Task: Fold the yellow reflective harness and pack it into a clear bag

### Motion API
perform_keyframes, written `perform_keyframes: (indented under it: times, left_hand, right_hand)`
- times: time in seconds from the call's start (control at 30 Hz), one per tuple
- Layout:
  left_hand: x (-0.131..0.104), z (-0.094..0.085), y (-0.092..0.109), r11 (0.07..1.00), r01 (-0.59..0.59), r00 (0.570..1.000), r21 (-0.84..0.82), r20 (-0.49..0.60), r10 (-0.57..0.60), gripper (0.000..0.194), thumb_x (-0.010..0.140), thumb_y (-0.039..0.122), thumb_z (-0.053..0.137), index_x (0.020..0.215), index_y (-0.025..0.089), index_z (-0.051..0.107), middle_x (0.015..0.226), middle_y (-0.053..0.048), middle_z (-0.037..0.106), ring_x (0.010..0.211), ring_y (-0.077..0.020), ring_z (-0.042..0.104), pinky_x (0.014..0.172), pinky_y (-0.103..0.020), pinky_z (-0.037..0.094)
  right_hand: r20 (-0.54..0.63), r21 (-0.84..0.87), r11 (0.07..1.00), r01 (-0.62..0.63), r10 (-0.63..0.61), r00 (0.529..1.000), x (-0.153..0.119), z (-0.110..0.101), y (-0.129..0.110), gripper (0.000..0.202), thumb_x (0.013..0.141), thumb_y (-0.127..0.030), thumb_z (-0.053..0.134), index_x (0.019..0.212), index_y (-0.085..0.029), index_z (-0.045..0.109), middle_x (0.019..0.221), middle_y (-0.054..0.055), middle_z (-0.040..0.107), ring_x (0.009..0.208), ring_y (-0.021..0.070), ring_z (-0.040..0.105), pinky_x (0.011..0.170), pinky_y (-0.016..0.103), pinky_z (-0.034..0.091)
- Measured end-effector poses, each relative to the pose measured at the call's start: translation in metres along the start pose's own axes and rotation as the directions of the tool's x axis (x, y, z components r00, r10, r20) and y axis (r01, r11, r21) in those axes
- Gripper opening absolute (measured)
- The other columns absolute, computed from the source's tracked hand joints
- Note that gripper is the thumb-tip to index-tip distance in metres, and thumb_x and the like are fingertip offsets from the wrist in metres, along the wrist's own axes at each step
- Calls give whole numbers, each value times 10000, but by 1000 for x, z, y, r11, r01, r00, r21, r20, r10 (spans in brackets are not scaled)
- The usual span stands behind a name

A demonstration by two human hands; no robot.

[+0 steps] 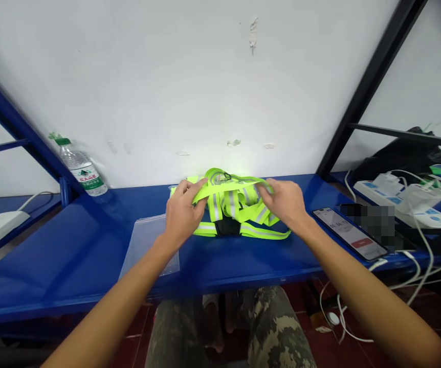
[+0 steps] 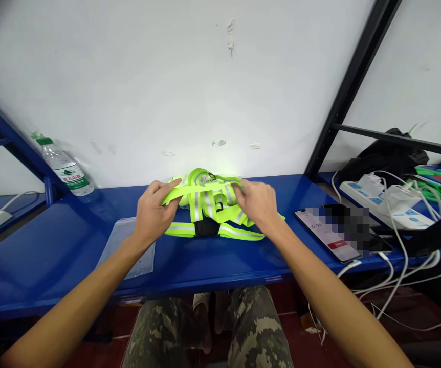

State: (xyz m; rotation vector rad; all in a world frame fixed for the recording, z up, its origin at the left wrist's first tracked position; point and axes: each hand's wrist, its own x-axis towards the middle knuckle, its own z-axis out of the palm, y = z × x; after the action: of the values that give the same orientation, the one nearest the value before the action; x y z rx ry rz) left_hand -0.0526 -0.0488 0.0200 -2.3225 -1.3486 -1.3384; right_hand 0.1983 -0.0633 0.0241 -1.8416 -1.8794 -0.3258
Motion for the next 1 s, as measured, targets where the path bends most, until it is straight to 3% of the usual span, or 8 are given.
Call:
perform_keyframes:
  times: [0.17, 0.23, 0.33, 0.43, 0.6, 0.7, 0.8, 1.0]
  left_hand:
    - [6, -6, -21, 910, 389, 899, -145, 275, -340, 528, 801, 219, 468, 1318, 156, 553, 839, -43, 668, 794, -207, 631, 741, -320, 482]
    - [12, -6, -17, 834, 499, 853, -235, 301, -426, 483, 843, 251, 411, 1297, 161, 548, 715, -14, 648, 717, -199, 630, 695, -310, 475]
    - [30, -4, 7, 829, 477, 877, -292, 224, -425, 399, 837, 269, 460, 1204, 186, 594, 675, 1, 611, 621, -172, 579, 642, -298, 452]
    - [53, -7, 43, 829, 392, 920, -398, 164, -357, 388, 824, 228, 505, 1203, 190, 576, 762, -12, 609, 625, -141, 556, 649, -290, 458]
    - [69, -9, 80, 866, 223, 961, -447, -49, -273, 371, 829, 207, 551, 1200, 212, 532, 898, -29, 604, 797, -155, 585, 765, -305, 487]
    - [52, 6, 74, 890, 219, 955, -401, -100, -280, 435, 825, 307, 612, 1232, 215, 489, 1104, -76, 585, 985, -200, 576, 862, -351, 485]
    - [24, 29, 57, 902, 292, 953, -317, 22, -301, 631, 789, 378, 663, 1338, 204, 405, 1238, -129, 547, 1105, -260, 544, 918, -413, 465]
    - [17, 34, 32, 873, 407, 913, -270, 151, -379, 400, 852, 193, 463, 1239, 177, 560, 969, -74, 679, 928, -235, 634, 871, -374, 483]
  right_hand:
    - [79, -58, 997, -58, 62, 995, 18, -3, 28, 391, 935, -273, 383, 1224, -198, 636, 960, 181, 722, 877, 348, 680, 720, 404, 454]
    - [256, 31, 998, 50, -57, 965, 17, -10, 32, 463, 881, -278, 492, 1333, -210, 563, 1130, 178, 691, 1061, 366, 637, 843, 457, 474]
    - [419, 339, 905, 256, -389, 821, 15, -28, 19, 792, 723, -385, 709, 1452, -249, 431, 1420, 115, 527, 1324, 358, 458, 1040, 474, 413]
    - [233, 610, 738, 289, -516, 824, 19, -46, -14, 780, 752, -459, 688, 1453, -260, 411, 1374, 99, 559, 1222, 304, 542, 997, 445, 455]
    - [21, 739, 629, 243, -382, 924, 49, -51, -51, 187, 846, -283, 556, 940, -158, 659, 774, 44, 659, 715, 181, 614, 677, 321, 498]
    - [-82, 797, 583, 158, -154, 985, 71, -52, -49, 201, 898, -238, 447, 973, -163, 618, 712, 18, 613, 646, 146, 595, 616, 286, 476]
    - [-120, 828, 549, 116, -28, 992, 86, -58, -39, 266, 897, -202, 412, 1125, -196, 548, 789, 7, 613, 647, 132, 606, 592, 267, 472]
    - [-239, 677, 719, 154, 17, 971, 84, -85, -10, 213, 806, -153, 482, 980, -183, 601, 920, 58, 642, 798, 189, 627, 692, 344, 511]
